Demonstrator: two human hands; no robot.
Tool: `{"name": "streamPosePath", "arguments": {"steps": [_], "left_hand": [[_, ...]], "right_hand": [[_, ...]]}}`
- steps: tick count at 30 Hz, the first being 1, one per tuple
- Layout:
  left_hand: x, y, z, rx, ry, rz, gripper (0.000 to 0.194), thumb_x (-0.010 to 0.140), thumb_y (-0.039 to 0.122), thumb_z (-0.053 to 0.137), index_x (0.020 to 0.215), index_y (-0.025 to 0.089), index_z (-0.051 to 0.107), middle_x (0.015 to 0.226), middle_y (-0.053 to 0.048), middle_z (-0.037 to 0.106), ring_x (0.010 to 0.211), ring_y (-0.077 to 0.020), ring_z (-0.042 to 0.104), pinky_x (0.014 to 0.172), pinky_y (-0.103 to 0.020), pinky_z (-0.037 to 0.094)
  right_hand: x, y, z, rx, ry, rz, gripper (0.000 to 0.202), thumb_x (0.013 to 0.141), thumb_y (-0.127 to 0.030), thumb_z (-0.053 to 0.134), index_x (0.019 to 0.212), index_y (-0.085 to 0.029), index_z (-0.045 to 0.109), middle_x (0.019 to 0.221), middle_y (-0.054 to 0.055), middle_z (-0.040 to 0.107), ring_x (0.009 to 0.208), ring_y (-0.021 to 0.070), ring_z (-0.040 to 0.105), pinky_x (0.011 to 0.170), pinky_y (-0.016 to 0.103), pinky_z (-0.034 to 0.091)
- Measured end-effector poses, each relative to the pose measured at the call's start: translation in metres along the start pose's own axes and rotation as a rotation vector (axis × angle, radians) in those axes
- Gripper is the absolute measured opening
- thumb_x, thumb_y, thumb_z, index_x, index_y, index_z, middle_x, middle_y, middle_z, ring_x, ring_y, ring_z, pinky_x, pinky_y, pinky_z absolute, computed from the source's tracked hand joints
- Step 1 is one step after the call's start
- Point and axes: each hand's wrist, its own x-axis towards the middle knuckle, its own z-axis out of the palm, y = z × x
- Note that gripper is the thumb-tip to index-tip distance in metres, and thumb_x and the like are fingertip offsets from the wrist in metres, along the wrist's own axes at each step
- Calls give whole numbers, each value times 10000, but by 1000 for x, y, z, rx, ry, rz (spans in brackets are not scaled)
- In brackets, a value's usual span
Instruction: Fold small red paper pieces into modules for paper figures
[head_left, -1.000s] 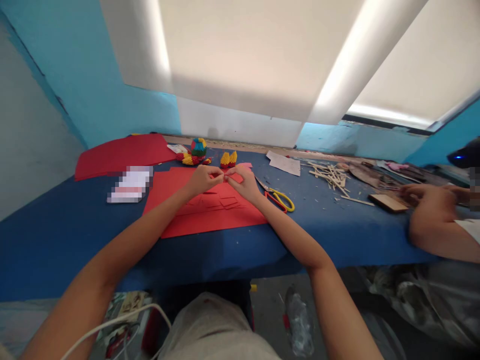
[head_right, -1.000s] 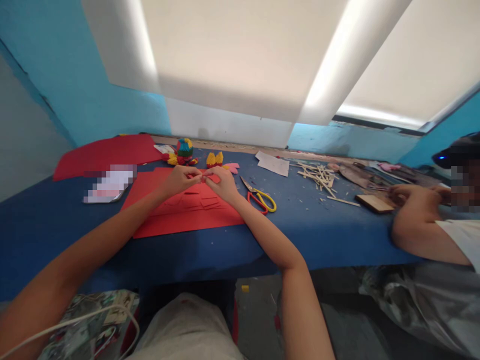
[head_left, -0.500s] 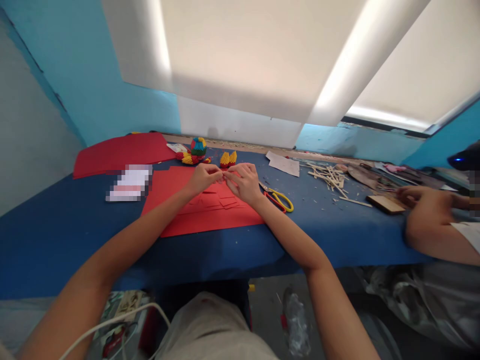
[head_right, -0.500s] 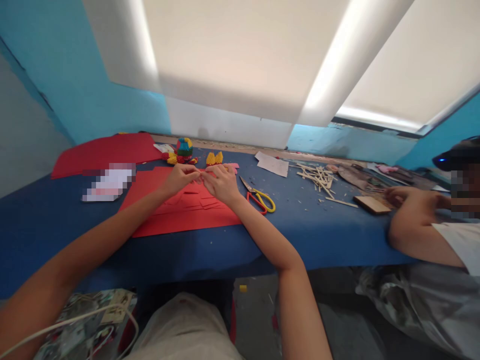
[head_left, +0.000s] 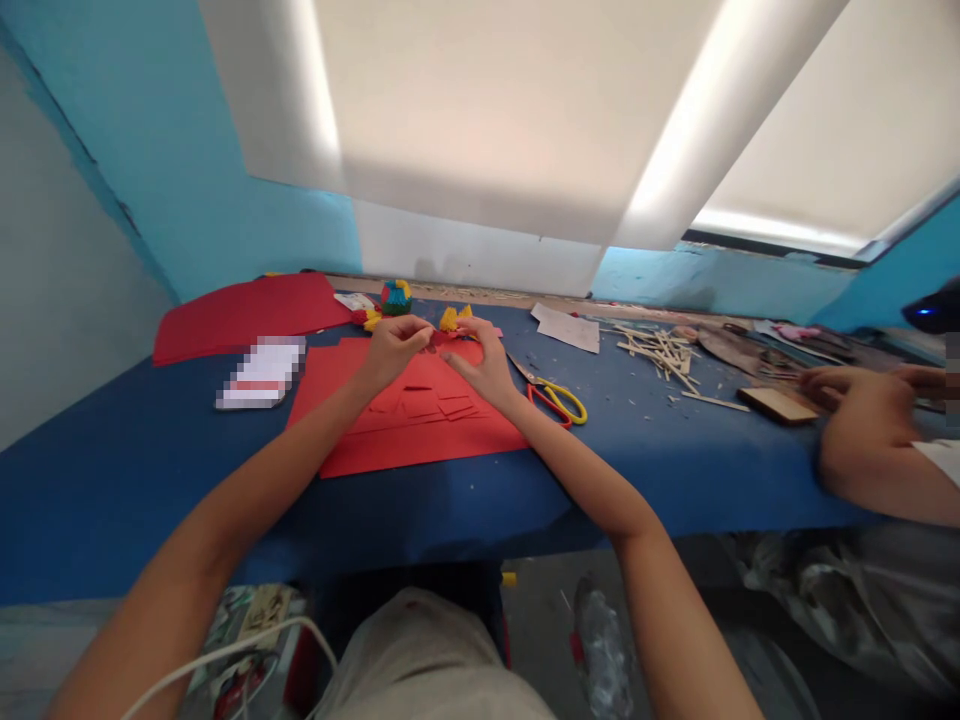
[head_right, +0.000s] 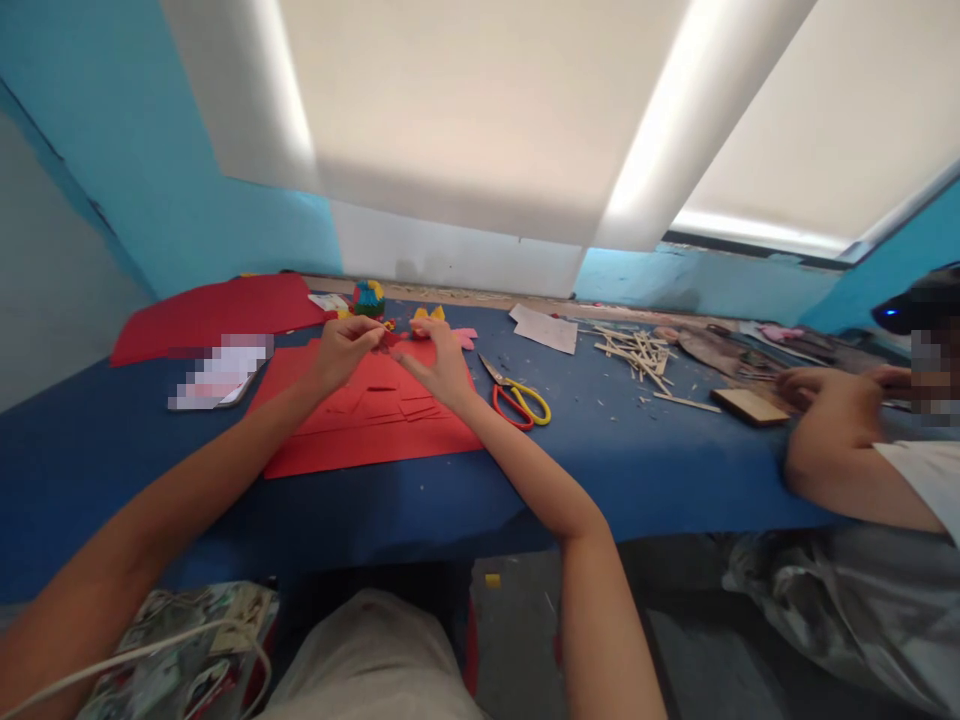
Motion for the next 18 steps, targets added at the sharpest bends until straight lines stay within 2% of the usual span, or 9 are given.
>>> {"name": "streamPosePath", "arguments": {"steps": [3, 8, 12, 18], "left_hand": [[-2, 3, 1, 26, -13, 46, 175, 723, 257, 554, 664, 135, 665, 601, -31, 666, 576, -133, 608, 554, -223, 497], [-3, -2, 1, 94, -119, 94, 163, 713, 252, 577, 681, 143, 694, 646, -48, 696, 598, -143, 623, 563, -227, 499], [-2, -6, -1, 199, -149, 127, 165, 713, 269, 590, 696, 150, 704, 686, -48, 707, 641, -147, 629, 583, -219, 491], [-2, -4, -3, 266, -234, 76, 212, 729, 336, 609, 735, 153, 716, 715, -53, 714, 650, -150, 626, 582, -212, 472]], "right_hand": [[0, 1, 4, 193, 38, 111, 196, 807, -405, 625, 868, -219, 616, 881, 29, 642, 877, 174, 605, 839, 337, 495], [2, 7, 4, 360, 45, 172, 171, 832, -380, 591, 819, -211, 613, 847, 17, 647, 839, 146, 615, 809, 299, 489], [2, 10, 1, 295, -7, 183, 198, 816, -398, 606, 788, -204, 631, 806, 11, 658, 796, 143, 612, 780, 297, 483], [3, 14, -2, 189, -36, 159, 215, 785, -396, 646, 707, -197, 655, 734, 16, 679, 719, 147, 611, 714, 292, 480]]}}
